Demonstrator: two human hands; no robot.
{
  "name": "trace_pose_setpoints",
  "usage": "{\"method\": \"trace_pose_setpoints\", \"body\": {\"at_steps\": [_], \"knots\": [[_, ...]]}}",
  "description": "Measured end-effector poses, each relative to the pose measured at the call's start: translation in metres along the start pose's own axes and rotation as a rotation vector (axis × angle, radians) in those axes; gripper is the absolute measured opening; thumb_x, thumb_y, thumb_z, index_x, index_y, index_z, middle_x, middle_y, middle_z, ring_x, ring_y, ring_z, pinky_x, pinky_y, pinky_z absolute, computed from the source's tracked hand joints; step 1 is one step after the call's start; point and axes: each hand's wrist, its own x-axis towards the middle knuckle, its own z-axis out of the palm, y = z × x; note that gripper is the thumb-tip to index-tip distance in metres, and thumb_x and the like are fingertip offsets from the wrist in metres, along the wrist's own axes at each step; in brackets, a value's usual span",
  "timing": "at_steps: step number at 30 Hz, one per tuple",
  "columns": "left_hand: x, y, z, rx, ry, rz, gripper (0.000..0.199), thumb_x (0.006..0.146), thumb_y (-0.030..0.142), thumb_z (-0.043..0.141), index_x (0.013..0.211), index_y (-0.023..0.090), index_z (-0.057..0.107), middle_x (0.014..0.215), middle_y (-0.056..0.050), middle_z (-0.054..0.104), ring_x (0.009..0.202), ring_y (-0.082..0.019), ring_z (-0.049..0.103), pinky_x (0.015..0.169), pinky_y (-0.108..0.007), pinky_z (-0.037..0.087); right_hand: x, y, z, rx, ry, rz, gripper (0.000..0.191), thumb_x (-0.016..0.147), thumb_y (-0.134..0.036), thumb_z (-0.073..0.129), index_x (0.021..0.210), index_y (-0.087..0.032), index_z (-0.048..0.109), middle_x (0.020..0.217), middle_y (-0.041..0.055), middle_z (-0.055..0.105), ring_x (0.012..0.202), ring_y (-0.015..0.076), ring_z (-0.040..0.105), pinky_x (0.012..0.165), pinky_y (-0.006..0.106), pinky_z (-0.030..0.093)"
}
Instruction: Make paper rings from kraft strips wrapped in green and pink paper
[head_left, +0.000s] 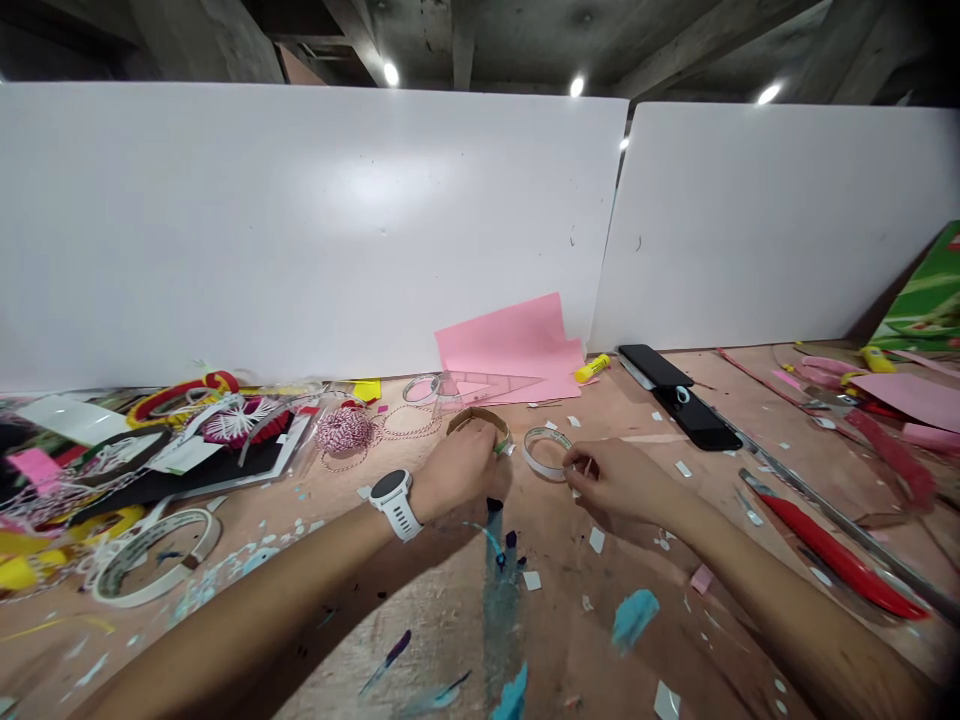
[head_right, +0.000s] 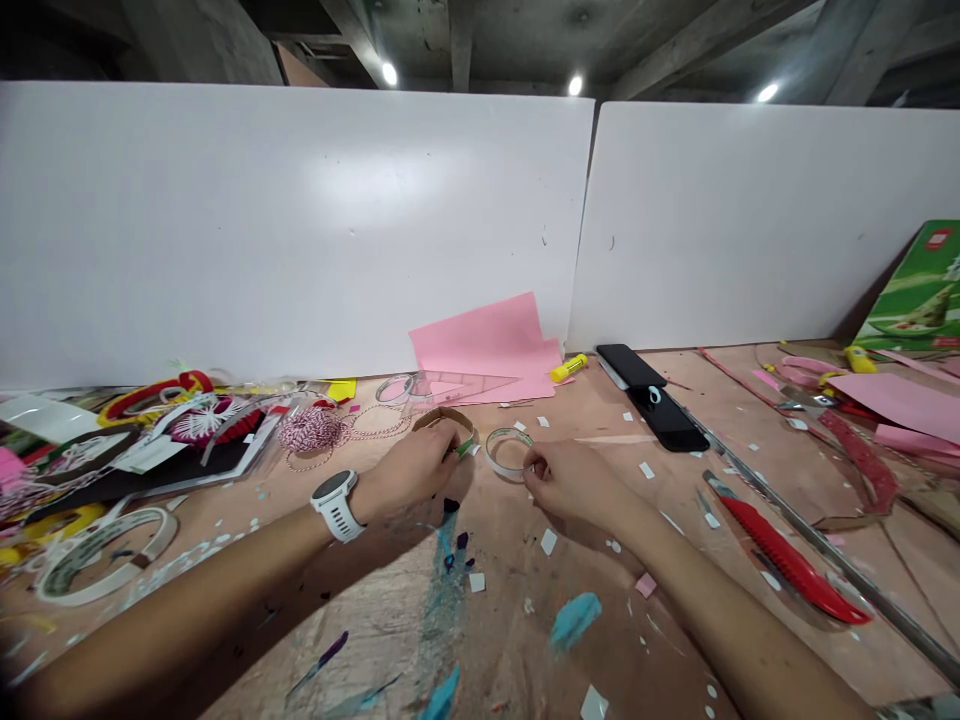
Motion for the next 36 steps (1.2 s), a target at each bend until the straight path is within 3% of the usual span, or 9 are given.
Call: {"method": "trace_pose_setpoints", "body": {"at_steps": [11, 20, 23, 26, 28, 29, 32, 34, 36], "knots": [[-0.002, 0.003, -0.003, 0.018, -0.03, -0.036, 0.018, 0.098, 0.024, 0.049, 0.088, 0.017, 0.063, 0.086, -0.012, 0.071, 0.075, -0.026, 0.067, 0.066, -0.035, 0.048, 0.006, 0.004, 0.006, 0.045, 0.128, -0.003, 0.032, 0.098, -0.046, 0.052, 0.091, -0.023, 0.073, 0.081, 0.0063, 0.077, 0.073, 0.0238, 0.068, 0.062, 0.031, 0.043], [-0.006, 0.022, -0.022, -0.065, -0.022, 0.051, 0.029, 0.09, 0.048, 0.07, 0.083, 0.021, 0.069, 0.079, -0.006, 0.072, 0.067, -0.022, 0.066, 0.059, -0.031, 0.045, 0.012, 0.014, 0.015, 0.063, 0.296, -0.043, 0.032, 0.096, -0.026, 0.05, 0.124, -0.018, 0.063, 0.093, 0.0074, 0.076, 0.079, 0.0235, 0.072, 0.067, 0.032, 0.051], [-0.006, 0.032, -0.035, -0.105, 0.069, 0.057, 0.033, 0.095, 0.054, 0.063, 0.097, 0.021, 0.068, 0.095, -0.007, 0.074, 0.085, -0.024, 0.069, 0.072, -0.034, 0.052, 0.009, 0.007, 0.013, 0.068, 0.347, -0.119, 0.033, 0.099, -0.026, 0.047, 0.128, -0.019, 0.06, 0.114, 0.0107, 0.073, 0.089, 0.0235, 0.073, 0.075, 0.034, 0.054], [-0.003, 0.037, -0.043, -0.205, 0.311, 0.066, 0.036, 0.099, 0.051, 0.061, 0.119, 0.021, 0.064, 0.123, -0.011, 0.068, 0.116, -0.028, 0.063, 0.097, -0.043, 0.051, 0.004, -0.003, 0.013, 0.063, 0.371, -0.207, 0.033, 0.1, -0.024, 0.045, 0.131, -0.02, 0.057, 0.116, 0.011, 0.07, 0.092, 0.0245, 0.072, 0.079, 0.037, 0.054], [-0.001, 0.036, -0.044, -0.396, 0.409, 0.048, 0.05, 0.096, 0.049, 0.067, 0.136, 0.023, 0.056, 0.137, -0.014, 0.061, 0.124, -0.028, 0.06, 0.102, -0.044, 0.052, 0.0, -0.009, 0.014, 0.056, 0.36, -0.271, 0.034, 0.099, -0.021, 0.045, 0.131, -0.023, 0.057, 0.118, 0.0101, 0.07, 0.096, 0.025, 0.071, 0.082, 0.038, 0.054], [0.001, 0.034, -0.043, -0.532, 0.369, 0.02, 0.059, 0.094, 0.05, 0.069, 0.144, 0.025, 0.05, 0.141, -0.015, 0.06, 0.121, -0.027, 0.063, 0.099, -0.043, 0.055, -0.002, -0.013, 0.015, 0.051, 0.348, -0.312, 0.035, 0.098, -0.019, 0.045, 0.131, -0.025, 0.057, 0.12, 0.0099, 0.069, 0.098, 0.0254, 0.07, 0.083, 0.038, 0.054], [0.004, 0.026, -0.039, -0.862, 0.009, -0.081, 0.065, 0.096, 0.055, 0.064, 0.15, 0.024, 0.046, 0.125, -0.015, 0.07, 0.087, -0.022, 0.076, 0.073, -0.035, 0.063, -0.008, -0.024, 0.015, 0.102, 0.278, -0.409, 0.037, 0.097, -0.015, 0.046, 0.13, -0.027, 0.057, 0.124, 0.0095, 0.068, 0.103, 0.0271, 0.069, 0.084, 0.041, 0.053], [0.006, 0.022, -0.038, -0.923, -0.163, -0.083, 0.052, 0.098, 0.056, 0.06, 0.133, 0.018, 0.063, 0.106, -0.012, 0.076, 0.065, -0.018, 0.074, 0.058, -0.03, 0.06, -0.011, -0.029, 0.013, 0.169, 0.233, -0.424, 0.036, 0.098, -0.015, 0.046, 0.13, -0.029, 0.056, 0.12, 0.0078, 0.069, 0.101, 0.0258, 0.07, 0.084, 0.04, 0.055], [0.007, 0.021, -0.04, -0.918, -0.195, -0.06, 0.045, 0.097, 0.055, 0.06, 0.113, 0.016, 0.074, 0.097, -0.01, 0.078, 0.056, -0.014, 0.07, 0.052, -0.026, 0.057, -0.012, -0.031, 0.013, 0.311, 0.176, -0.387, 0.034, 0.1, -0.02, 0.05, 0.132, -0.029, 0.053, 0.117, 0.0061, 0.07, 0.098, 0.0227, 0.072, 0.084, 0.037, 0.057]]}}
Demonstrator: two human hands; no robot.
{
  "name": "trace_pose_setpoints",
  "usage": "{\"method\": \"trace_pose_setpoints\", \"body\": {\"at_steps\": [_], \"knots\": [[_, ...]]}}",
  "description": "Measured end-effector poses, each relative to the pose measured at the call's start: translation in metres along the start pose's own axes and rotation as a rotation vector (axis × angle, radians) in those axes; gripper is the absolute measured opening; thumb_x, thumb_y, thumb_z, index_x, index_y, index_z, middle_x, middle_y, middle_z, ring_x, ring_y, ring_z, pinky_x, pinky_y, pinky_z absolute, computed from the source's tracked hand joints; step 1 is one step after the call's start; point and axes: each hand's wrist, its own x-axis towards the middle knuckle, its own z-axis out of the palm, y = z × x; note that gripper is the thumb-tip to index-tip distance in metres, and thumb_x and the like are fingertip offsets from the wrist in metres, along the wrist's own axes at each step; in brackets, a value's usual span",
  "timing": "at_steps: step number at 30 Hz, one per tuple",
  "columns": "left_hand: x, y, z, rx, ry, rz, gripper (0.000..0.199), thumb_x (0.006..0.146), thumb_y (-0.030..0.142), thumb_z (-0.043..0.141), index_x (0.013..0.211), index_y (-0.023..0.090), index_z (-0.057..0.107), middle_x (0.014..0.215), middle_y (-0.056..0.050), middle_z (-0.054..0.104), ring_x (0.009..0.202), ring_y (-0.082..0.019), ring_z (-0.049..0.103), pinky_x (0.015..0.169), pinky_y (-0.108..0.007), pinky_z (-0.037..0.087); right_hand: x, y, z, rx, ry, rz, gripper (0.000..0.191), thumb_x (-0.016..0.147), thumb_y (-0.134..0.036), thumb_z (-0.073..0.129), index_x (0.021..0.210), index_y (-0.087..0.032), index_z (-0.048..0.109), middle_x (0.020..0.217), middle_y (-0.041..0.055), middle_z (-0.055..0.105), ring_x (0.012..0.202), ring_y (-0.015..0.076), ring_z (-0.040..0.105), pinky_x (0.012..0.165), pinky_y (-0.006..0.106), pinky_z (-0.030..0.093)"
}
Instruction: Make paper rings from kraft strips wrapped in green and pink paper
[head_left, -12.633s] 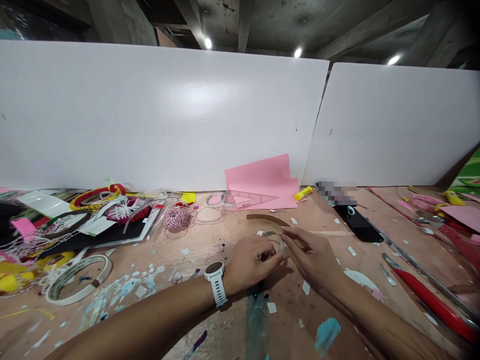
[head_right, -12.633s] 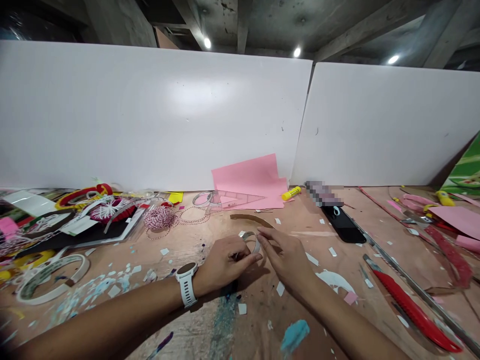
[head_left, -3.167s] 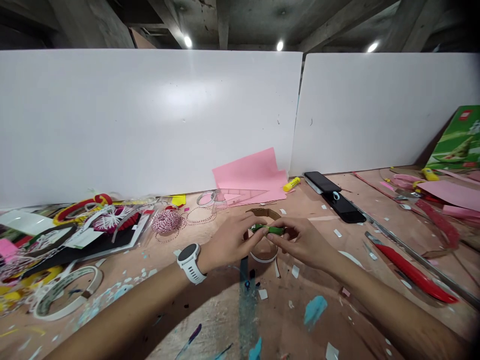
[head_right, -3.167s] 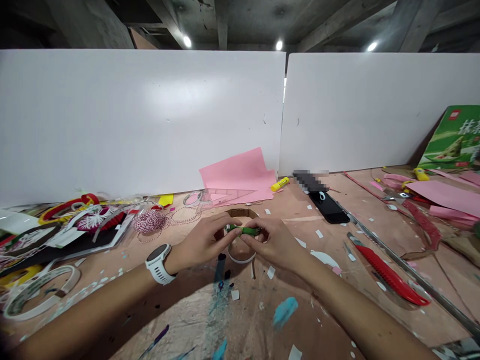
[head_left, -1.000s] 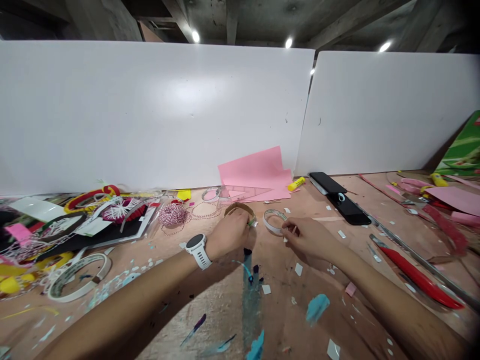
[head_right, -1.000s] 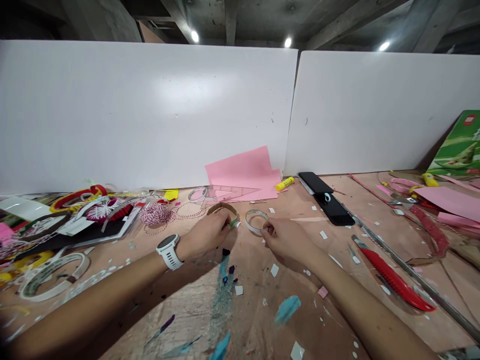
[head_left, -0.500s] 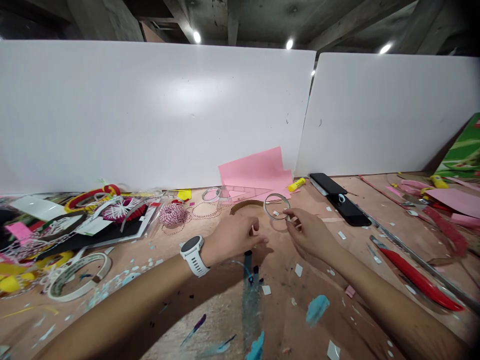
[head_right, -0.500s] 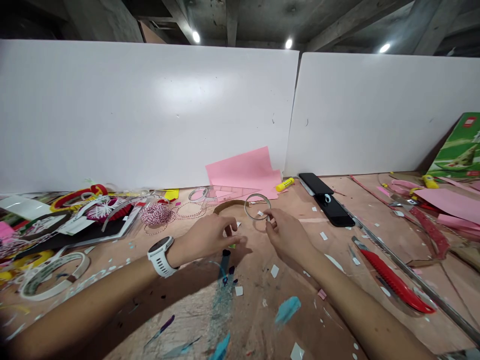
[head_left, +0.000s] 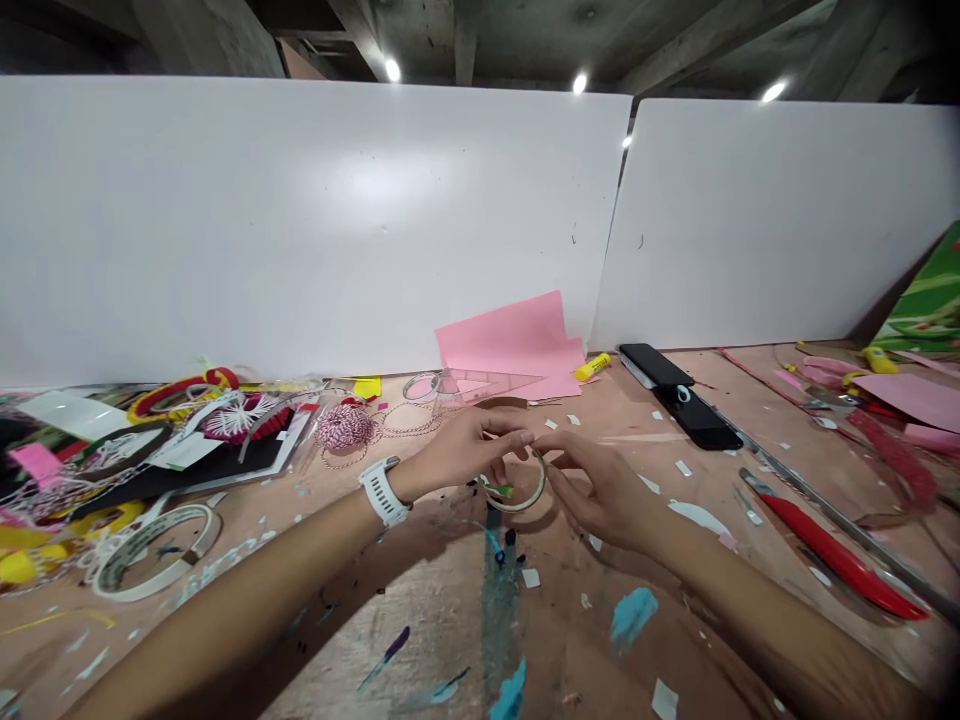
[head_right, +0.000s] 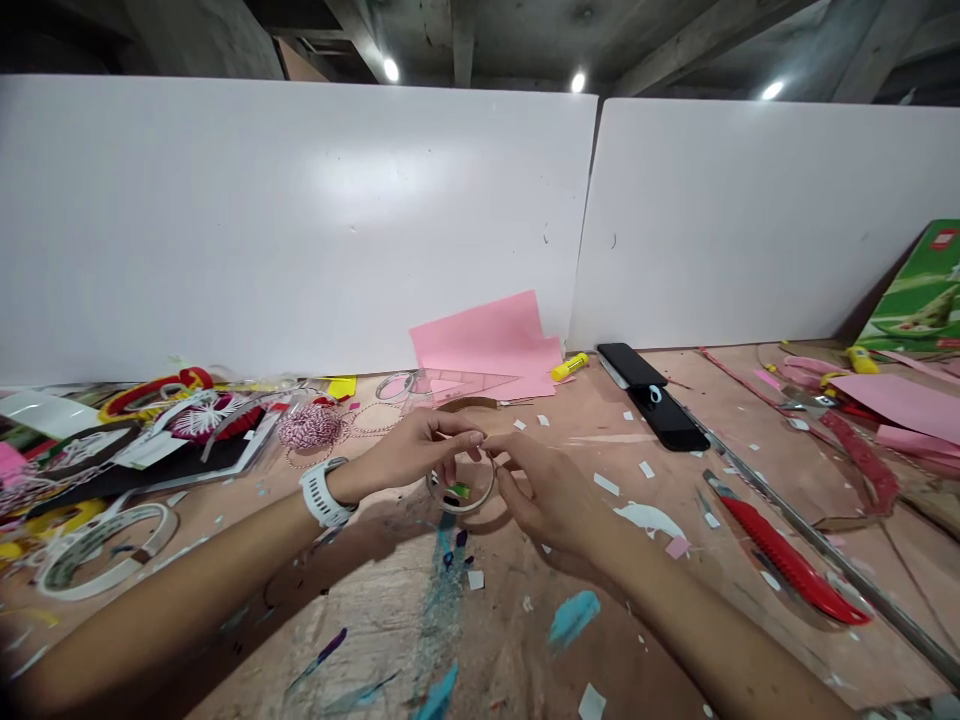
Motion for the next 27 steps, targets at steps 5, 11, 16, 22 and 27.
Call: {"method": "trace_pose_setpoints", "body": {"at_steps": [5, 11, 16, 22, 27], "knots": [[-0.003, 0.011, -0.007, -0.016, 0.0, 0.003, 0.042, 0.098, 0.051, 0.062, 0.12, 0.018, 0.074, 0.097, -0.008, 0.079, 0.05, -0.008, 0.061, 0.046, -0.019, 0.048, 0.002, 0.003, -0.002, 0.564, -0.044, 0.235, 0.038, 0.095, -0.043, 0.067, 0.128, -0.026, 0.058, 0.12, 0.0085, 0.068, 0.092, 0.0214, 0.074, 0.082, 0.037, 0.059], [-0.011, 0.024, -0.021, 0.079, 0.035, 0.068, 0.037, 0.093, 0.044, 0.07, 0.116, 0.017, 0.076, 0.092, -0.008, 0.078, 0.058, -0.009, 0.059, 0.051, -0.021, 0.044, 0.006, 0.001, 0.002, 0.792, -0.045, 0.386, 0.04, 0.089, -0.053, 0.073, 0.113, -0.021, 0.072, 0.107, 0.0077, 0.074, 0.089, 0.0225, 0.074, 0.083, 0.039, 0.059], [-0.015, 0.032, -0.024, 0.348, -0.003, 0.228, 0.028, 0.095, 0.038, 0.068, 0.113, 0.02, 0.077, 0.106, -0.006, 0.078, 0.083, -0.014, 0.068, 0.069, -0.023, 0.049, 0.006, 0.003, 0.012, 0.762, 0.008, 0.425, 0.041, 0.084, -0.049, 0.08, 0.111, -0.019, 0.073, 0.108, 0.0081, 0.076, 0.092, 0.0212, 0.071, 0.084, 0.038, 0.059], [-0.02, 0.038, -0.013, 0.654, -0.083, 0.266, 0.028, 0.095, 0.029, 0.061, 0.118, 0.021, 0.074, 0.101, -0.005, 0.078, 0.077, -0.016, 0.068, 0.066, -0.025, 0.046, 0.006, 0.006, 0.017, 0.689, 0.068, 0.427, 0.035, 0.086, -0.051, 0.076, 0.103, -0.021, 0.073, 0.1, 0.0048, 0.075, 0.088, 0.0185, 0.069, 0.078, 0.033, 0.058], [-0.02, 0.034, -0.003, 0.896, -0.057, 0.273, 0.025, 0.1, 0.033, 0.056, 0.113, 0.024, 0.075, 0.082, -0.003, 0.076, 0.071, -0.019, 0.067, 0.063, -0.029, 0.04, 0.008, 0.011, 0.017, 0.604, 0.091, 0.381, 0.038, 0.088, -0.051, 0.073, 0.11, -0.021, 0.073, 0.102, 0.0068, 0.076, 0.095, 0.023, 0.07, 0.082, 0.037, 0.057]]}}
